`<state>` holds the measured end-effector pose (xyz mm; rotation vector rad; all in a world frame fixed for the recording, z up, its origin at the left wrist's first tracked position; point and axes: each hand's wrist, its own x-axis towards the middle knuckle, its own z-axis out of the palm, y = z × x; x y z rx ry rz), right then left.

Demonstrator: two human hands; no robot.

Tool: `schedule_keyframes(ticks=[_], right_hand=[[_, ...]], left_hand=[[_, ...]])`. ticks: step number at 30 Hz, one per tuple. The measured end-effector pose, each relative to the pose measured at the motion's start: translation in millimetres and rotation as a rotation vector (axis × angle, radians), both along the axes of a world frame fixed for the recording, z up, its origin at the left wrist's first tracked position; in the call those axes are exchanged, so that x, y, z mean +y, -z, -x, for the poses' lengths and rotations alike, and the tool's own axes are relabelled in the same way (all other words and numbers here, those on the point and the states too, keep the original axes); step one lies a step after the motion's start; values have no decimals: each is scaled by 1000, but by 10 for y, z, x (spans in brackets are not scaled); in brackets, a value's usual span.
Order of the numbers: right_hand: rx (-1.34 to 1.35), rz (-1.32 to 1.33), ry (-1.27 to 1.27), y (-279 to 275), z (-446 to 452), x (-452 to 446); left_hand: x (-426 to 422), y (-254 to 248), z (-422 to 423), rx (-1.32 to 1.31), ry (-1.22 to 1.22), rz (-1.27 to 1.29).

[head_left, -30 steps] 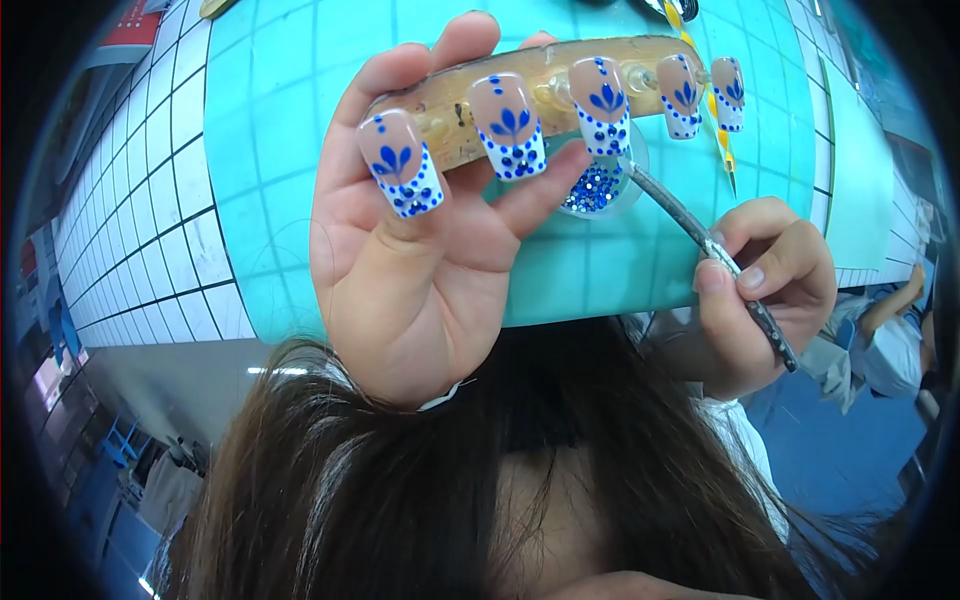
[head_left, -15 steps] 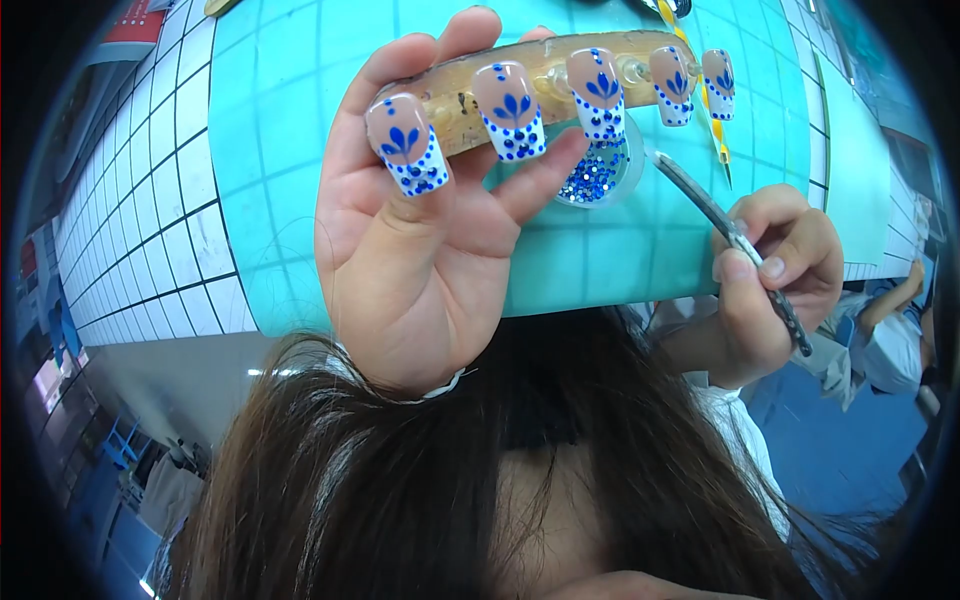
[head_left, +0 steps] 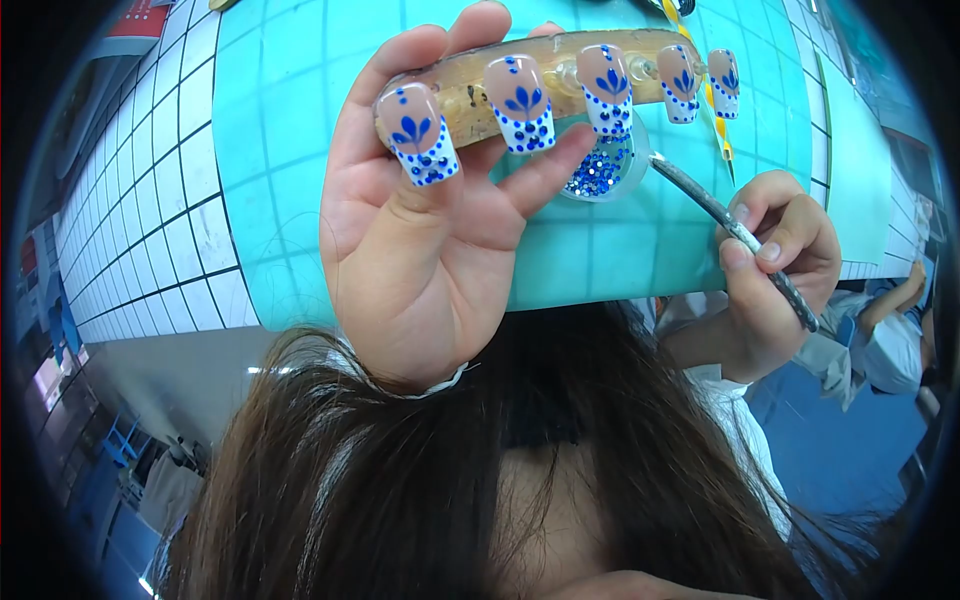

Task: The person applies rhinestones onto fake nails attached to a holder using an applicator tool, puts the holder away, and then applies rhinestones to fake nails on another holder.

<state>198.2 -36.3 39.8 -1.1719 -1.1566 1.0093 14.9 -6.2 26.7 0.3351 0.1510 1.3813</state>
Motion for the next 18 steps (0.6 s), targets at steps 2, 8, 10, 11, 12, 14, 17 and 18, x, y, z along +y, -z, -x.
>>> schedule_keyframes(ticks=[2,8,10,11,12,14,17,18], right_hand=[[38,-14,17,9,-4,-1],[-49,-36,-25,11,-122,7],[22,-61,-20,14,-98,9],[94,-85,-14,16,-77,13],[94,-84,-16,2,-38,11],[120,-85,75,-42,80,-6],[-101,-239,143,-6,259,-33],[-184,-288,43,-9,288,-22]], left_hand=[[12,11,-15,-4,-2,1],[16,20,-6,-24,-1,-1],[17,25,7,-31,-5,-1],[20,29,5,-34,-7,-1],[29,36,-12,-36,-9,0],[34,41,-38,-41,-11,1],[47,58,9,-49,-13,4],[53,65,-1,-51,-14,6]])
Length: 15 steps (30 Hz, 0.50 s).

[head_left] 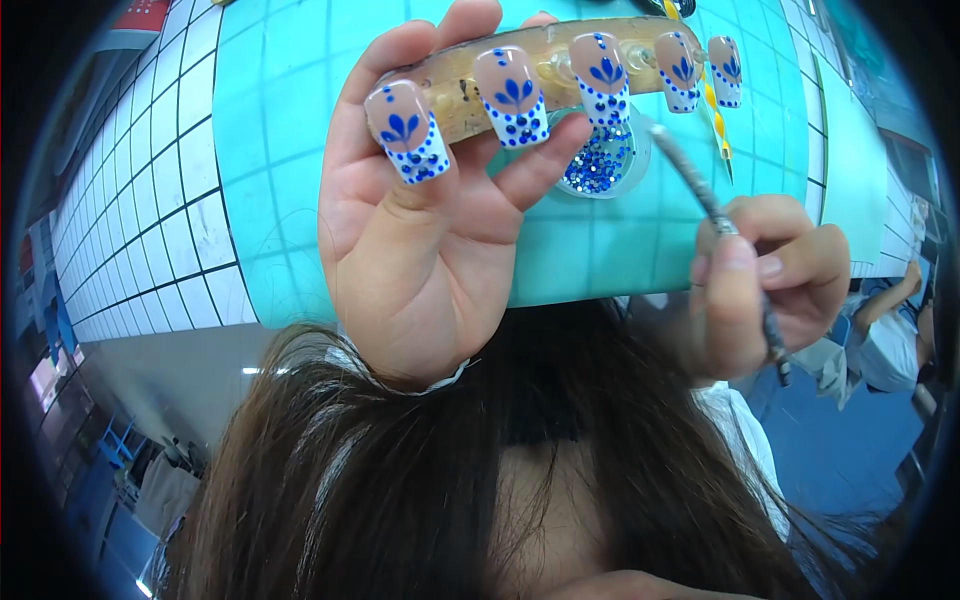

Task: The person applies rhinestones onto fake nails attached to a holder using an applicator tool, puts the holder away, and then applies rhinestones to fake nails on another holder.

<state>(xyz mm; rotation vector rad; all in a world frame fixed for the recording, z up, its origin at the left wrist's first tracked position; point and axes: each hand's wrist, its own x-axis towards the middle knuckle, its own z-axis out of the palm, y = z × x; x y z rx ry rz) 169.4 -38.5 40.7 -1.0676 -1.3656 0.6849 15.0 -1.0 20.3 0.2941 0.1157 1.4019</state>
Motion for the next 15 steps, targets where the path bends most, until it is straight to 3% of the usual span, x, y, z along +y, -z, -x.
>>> schedule_keyframes(ticks=[3,7,15], right_hand=[[-166,-53,-17,10,109,29],[-198,-20,-144,4,-36,-14],[-256,-63,-112,36,40,-15]], left_hand=[[15,19,-1,-1,-6,4],[38,67,66,-2,-22,15],[42,130,33,-13,-20,34]])
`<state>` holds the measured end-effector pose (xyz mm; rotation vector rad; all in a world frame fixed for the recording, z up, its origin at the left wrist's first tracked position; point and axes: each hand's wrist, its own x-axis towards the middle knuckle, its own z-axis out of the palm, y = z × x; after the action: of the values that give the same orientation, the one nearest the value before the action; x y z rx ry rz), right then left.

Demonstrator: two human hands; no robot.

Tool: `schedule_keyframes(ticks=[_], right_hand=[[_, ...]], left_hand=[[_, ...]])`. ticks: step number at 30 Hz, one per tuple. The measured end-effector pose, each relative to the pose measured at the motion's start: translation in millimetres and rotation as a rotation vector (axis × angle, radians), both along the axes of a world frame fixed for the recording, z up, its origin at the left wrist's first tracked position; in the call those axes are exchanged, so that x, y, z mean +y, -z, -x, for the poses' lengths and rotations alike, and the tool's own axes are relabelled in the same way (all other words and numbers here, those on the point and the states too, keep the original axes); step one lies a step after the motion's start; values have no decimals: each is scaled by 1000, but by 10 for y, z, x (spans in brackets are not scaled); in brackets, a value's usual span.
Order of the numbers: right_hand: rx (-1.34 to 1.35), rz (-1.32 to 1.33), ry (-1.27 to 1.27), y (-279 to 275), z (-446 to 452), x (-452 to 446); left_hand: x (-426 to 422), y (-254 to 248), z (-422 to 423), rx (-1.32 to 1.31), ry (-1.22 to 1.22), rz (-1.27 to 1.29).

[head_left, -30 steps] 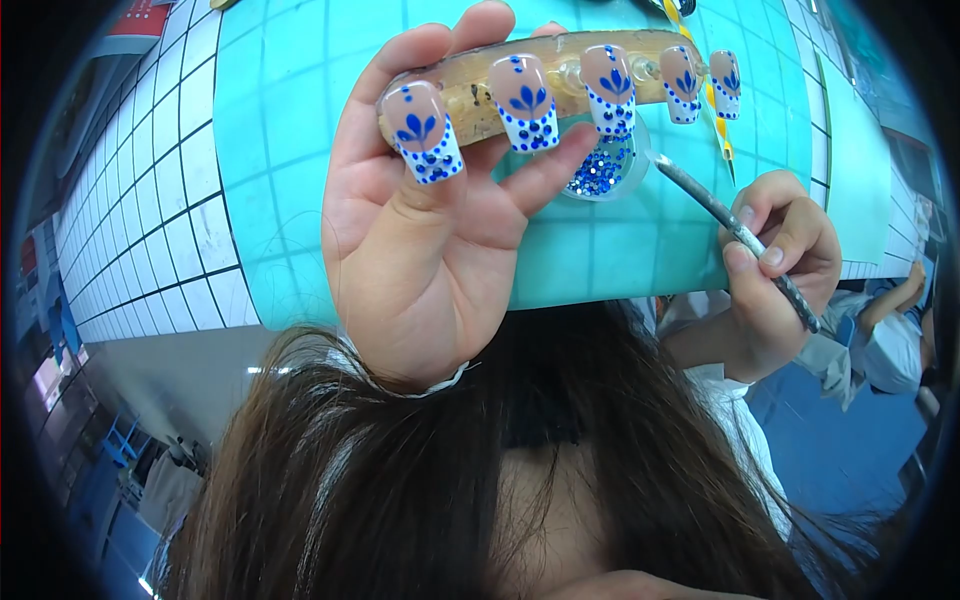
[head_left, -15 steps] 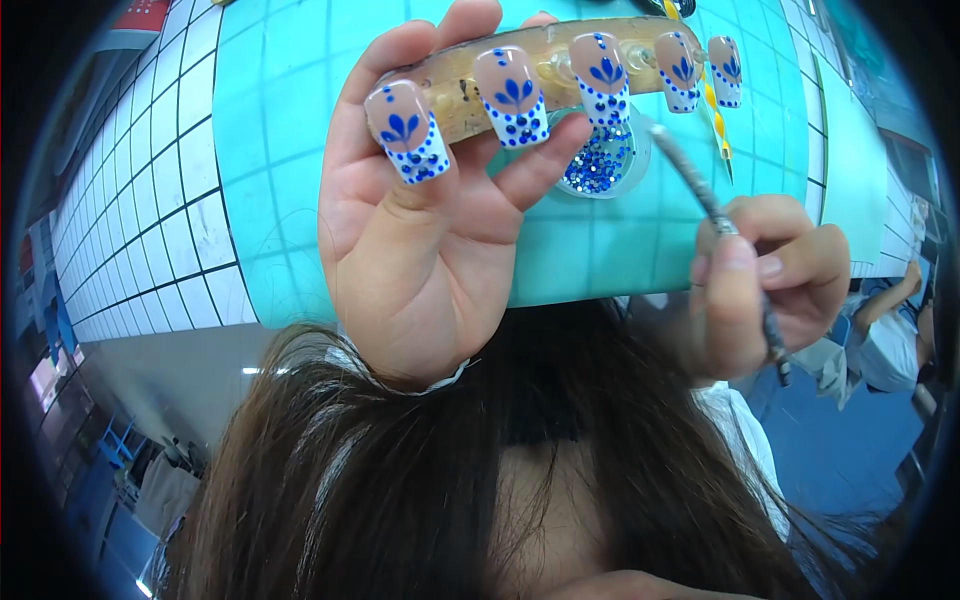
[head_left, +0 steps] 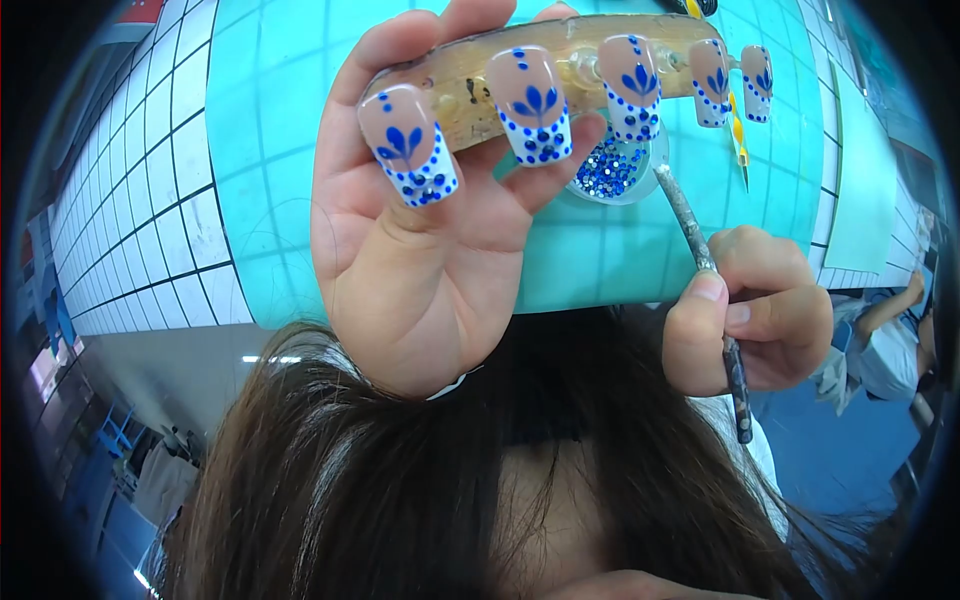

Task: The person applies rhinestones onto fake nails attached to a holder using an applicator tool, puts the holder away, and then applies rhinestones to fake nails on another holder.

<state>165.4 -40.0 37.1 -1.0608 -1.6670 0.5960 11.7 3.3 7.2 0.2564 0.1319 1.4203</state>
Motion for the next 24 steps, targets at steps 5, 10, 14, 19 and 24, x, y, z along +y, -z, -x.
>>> schedule_keyframes(ticks=[5,10,14,19,24], right_hand=[[19,-83,41,57,-33,-42],[90,-210,-99,113,-106,3],[365,-196,-100,119,-39,0],[541,-66,-236,97,-71,51],[556,39,-209,63,-108,83]], left_hand=[[10,7,43,52,-3,-19],[-114,-63,120,104,-9,-37],[-116,-59,121,142,-17,-57],[-96,-39,91,185,-29,-88],[-103,-40,101,231,-28,-110]])
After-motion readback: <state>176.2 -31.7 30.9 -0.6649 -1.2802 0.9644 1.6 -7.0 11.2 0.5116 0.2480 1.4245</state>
